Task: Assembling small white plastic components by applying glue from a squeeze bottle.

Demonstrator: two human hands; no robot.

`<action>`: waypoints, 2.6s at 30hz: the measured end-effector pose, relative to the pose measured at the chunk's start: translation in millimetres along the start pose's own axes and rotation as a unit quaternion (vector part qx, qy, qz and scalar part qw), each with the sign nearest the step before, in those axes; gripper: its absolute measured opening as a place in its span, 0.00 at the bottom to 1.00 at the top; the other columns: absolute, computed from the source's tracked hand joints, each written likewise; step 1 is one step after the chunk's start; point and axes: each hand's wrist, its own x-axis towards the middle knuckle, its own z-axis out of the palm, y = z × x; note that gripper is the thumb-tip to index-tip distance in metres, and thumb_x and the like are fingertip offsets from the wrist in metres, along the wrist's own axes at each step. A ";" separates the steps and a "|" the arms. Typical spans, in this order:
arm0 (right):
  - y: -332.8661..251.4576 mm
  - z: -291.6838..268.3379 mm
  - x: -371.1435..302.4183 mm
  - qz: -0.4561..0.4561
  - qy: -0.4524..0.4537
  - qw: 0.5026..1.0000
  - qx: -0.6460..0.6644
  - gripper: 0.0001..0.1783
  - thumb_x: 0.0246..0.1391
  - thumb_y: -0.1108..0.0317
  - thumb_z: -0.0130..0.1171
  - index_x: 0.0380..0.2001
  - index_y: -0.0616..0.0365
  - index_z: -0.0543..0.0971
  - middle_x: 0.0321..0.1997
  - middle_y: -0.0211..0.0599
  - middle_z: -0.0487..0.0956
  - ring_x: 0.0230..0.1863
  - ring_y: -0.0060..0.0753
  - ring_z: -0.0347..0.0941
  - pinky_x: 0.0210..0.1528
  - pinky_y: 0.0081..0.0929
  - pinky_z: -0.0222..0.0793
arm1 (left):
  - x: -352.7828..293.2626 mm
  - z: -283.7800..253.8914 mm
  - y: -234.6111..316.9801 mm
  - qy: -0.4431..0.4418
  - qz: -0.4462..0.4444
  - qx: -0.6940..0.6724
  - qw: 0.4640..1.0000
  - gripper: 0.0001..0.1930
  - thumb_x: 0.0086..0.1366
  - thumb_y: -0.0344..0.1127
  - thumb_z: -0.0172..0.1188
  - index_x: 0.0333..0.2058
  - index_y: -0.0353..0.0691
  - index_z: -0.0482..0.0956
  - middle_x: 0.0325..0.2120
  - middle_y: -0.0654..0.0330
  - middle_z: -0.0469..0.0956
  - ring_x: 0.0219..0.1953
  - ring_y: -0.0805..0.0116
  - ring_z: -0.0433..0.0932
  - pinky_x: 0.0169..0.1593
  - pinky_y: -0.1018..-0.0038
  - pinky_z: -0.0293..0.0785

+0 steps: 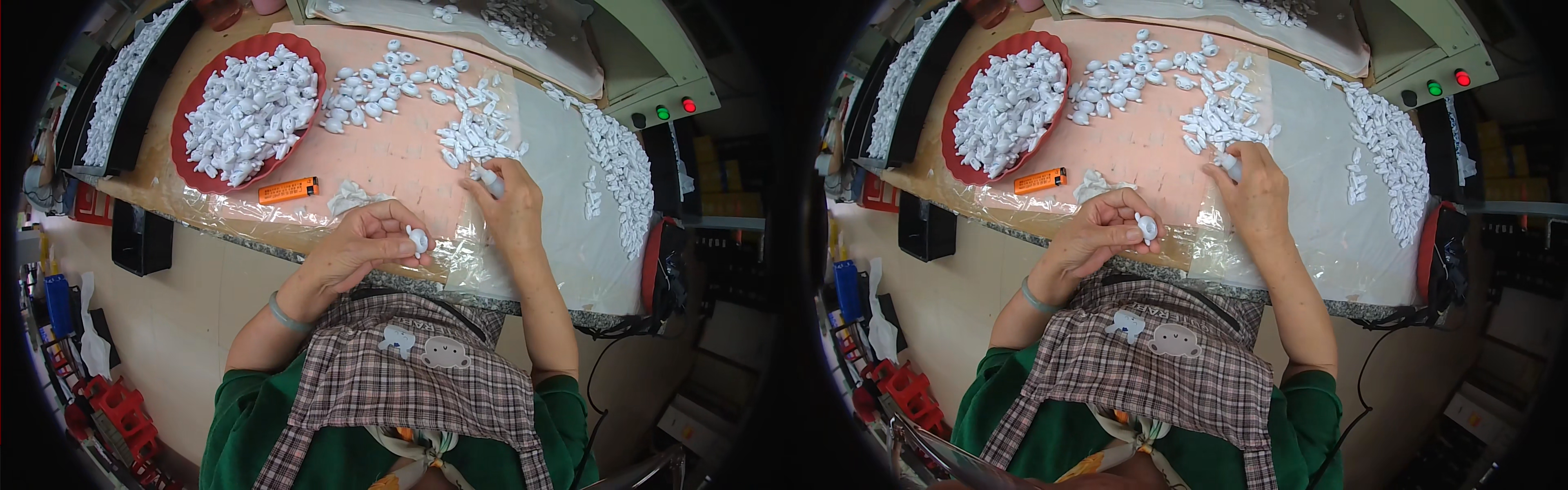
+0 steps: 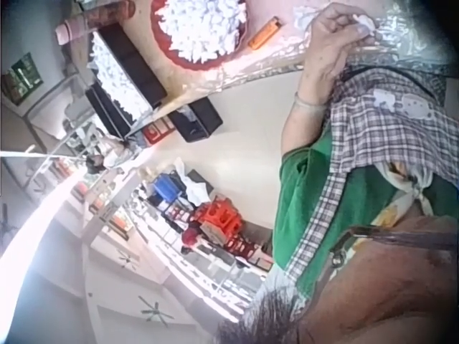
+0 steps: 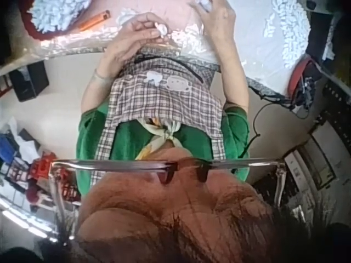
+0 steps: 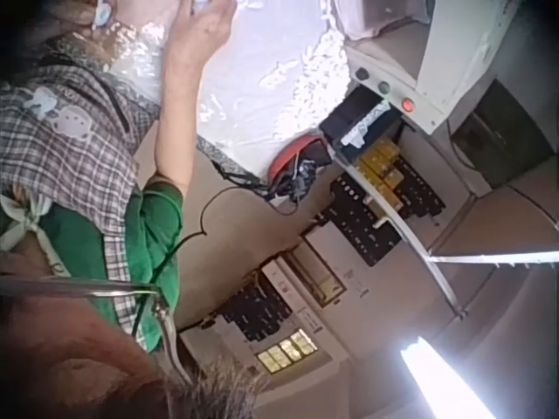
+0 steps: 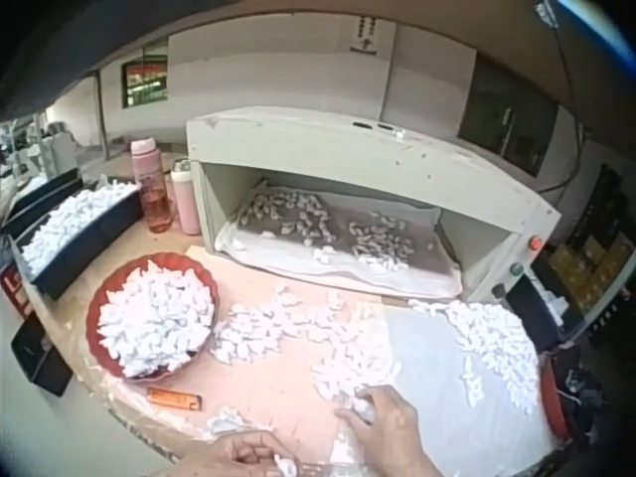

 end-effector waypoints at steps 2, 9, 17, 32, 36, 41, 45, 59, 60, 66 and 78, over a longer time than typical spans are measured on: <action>1.6 1.3 1.8 -0.005 -0.006 1.000 -0.011 0.15 0.43 0.68 0.68 0.32 0.65 0.76 0.31 0.46 0.79 0.30 0.46 0.77 0.33 0.34 0.72 | -1.1 -0.1 0.5 0.001 -0.005 0.003 1.000 0.11 0.59 0.29 0.62 0.40 0.35 0.74 0.37 0.54 0.78 0.38 0.69 0.80 0.42 0.78 0.78; 5.9 -6.2 4.1 -0.085 0.016 0.996 -0.031 0.09 0.48 0.71 0.64 0.29 0.66 0.78 0.27 0.44 0.79 0.23 0.40 0.76 0.28 0.31 0.71 | -3.4 -0.3 -0.1 0.001 -0.007 0.001 1.000 0.11 0.61 0.26 0.60 0.42 0.34 0.74 0.36 0.55 0.79 0.39 0.66 0.81 0.44 0.75 0.79; -38.1 -39.0 -33.6 0.225 -0.165 0.849 0.449 0.04 0.54 0.77 0.58 0.33 0.66 0.77 0.25 0.36 0.79 0.18 0.16 0.70 0.17 0.12 0.62 | 0.4 9.2 -3.6 0.025 0.045 0.048 0.998 0.10 0.60 0.29 0.62 0.39 0.35 0.75 0.35 0.55 0.79 0.36 0.68 0.81 0.40 0.77 0.78; -46.6 -28.0 -59.0 0.181 -0.177 0.840 0.480 0.03 0.53 0.79 0.59 0.33 0.66 0.78 0.26 0.37 0.79 0.19 0.17 0.71 0.18 0.13 0.63 | -1.9 14.0 -7.7 0.027 0.039 0.112 0.993 0.12 0.53 0.21 0.66 0.37 0.30 0.76 0.31 0.54 0.80 0.34 0.68 0.82 0.39 0.77 0.81; -47.4 -28.9 -64.2 0.173 -0.174 0.828 0.505 0.03 0.53 0.79 0.60 0.32 0.65 0.77 0.26 0.37 0.78 0.20 0.18 0.72 0.17 0.13 0.64 | -1.8 15.2 -3.8 0.011 0.023 0.127 0.992 0.11 0.53 0.21 0.66 0.36 0.29 0.77 0.31 0.52 0.80 0.32 0.66 0.82 0.38 0.76 0.82; -47.1 -25.9 -70.3 0.171 -0.178 0.816 0.523 0.03 0.53 0.79 0.59 0.32 0.65 0.76 0.26 0.38 0.77 0.19 0.19 0.72 0.17 0.12 0.64 | -2.7 13.1 -6.0 0.010 -0.003 0.110 0.994 0.11 0.52 0.20 0.66 0.35 0.29 0.77 0.31 0.51 0.80 0.32 0.65 0.82 0.37 0.75 0.82; -46.0 -24.4 -73.4 0.163 -0.175 0.815 0.528 0.02 0.53 0.79 0.59 0.31 0.65 0.76 0.26 0.39 0.77 0.19 0.19 0.72 0.16 0.12 0.63 | -2.6 9.4 -8.3 -0.014 0.012 0.134 0.991 0.10 0.55 0.22 0.65 0.36 0.28 0.76 0.31 0.52 0.81 0.32 0.67 0.82 0.37 0.76 0.81; -48.5 -24.1 -76.3 0.186 -0.173 0.806 0.534 0.03 0.52 0.80 0.60 0.28 0.64 0.76 0.23 0.33 0.77 0.19 0.17 0.72 0.18 0.15 0.64 | -3.0 8.6 -9.1 -0.013 -0.008 0.121 0.993 0.10 0.54 0.22 0.66 0.35 0.28 0.77 0.30 0.52 0.81 0.32 0.68 0.82 0.37 0.76 0.81; -48.2 -23.3 -76.0 0.189 -0.173 0.804 0.536 0.03 0.52 0.80 0.60 0.28 0.63 0.76 0.23 0.33 0.77 0.19 0.17 0.72 0.18 0.15 0.64 | -2.5 7.9 -9.3 -0.012 -0.009 0.120 0.993 0.10 0.54 0.22 0.66 0.35 0.28 0.77 0.30 0.52 0.81 0.32 0.68 0.82 0.37 0.76 0.81; -48.9 -24.0 -75.7 0.174 -0.169 0.813 0.529 0.03 0.51 0.80 0.61 0.28 0.64 0.77 0.24 0.34 0.78 0.19 0.17 0.72 0.19 0.15 0.66 | -2.8 9.2 -7.5 -0.013 -0.011 0.129 0.991 0.10 0.53 0.22 0.67 0.35 0.28 0.77 0.29 0.52 0.81 0.32 0.69 0.82 0.38 0.77 0.80; -44.8 -24.1 -68.1 -0.184 -0.017 0.944 0.273 0.15 0.37 0.79 0.71 0.31 0.57 0.79 0.27 0.38 0.81 0.25 0.32 0.79 0.24 0.21 0.72 | -5.2 14.9 -3.0 -0.026 0.176 0.330 0.927 0.11 0.49 0.22 0.68 0.34 0.33 0.82 0.35 0.52 0.82 0.39 0.62 0.81 0.44 0.71 0.78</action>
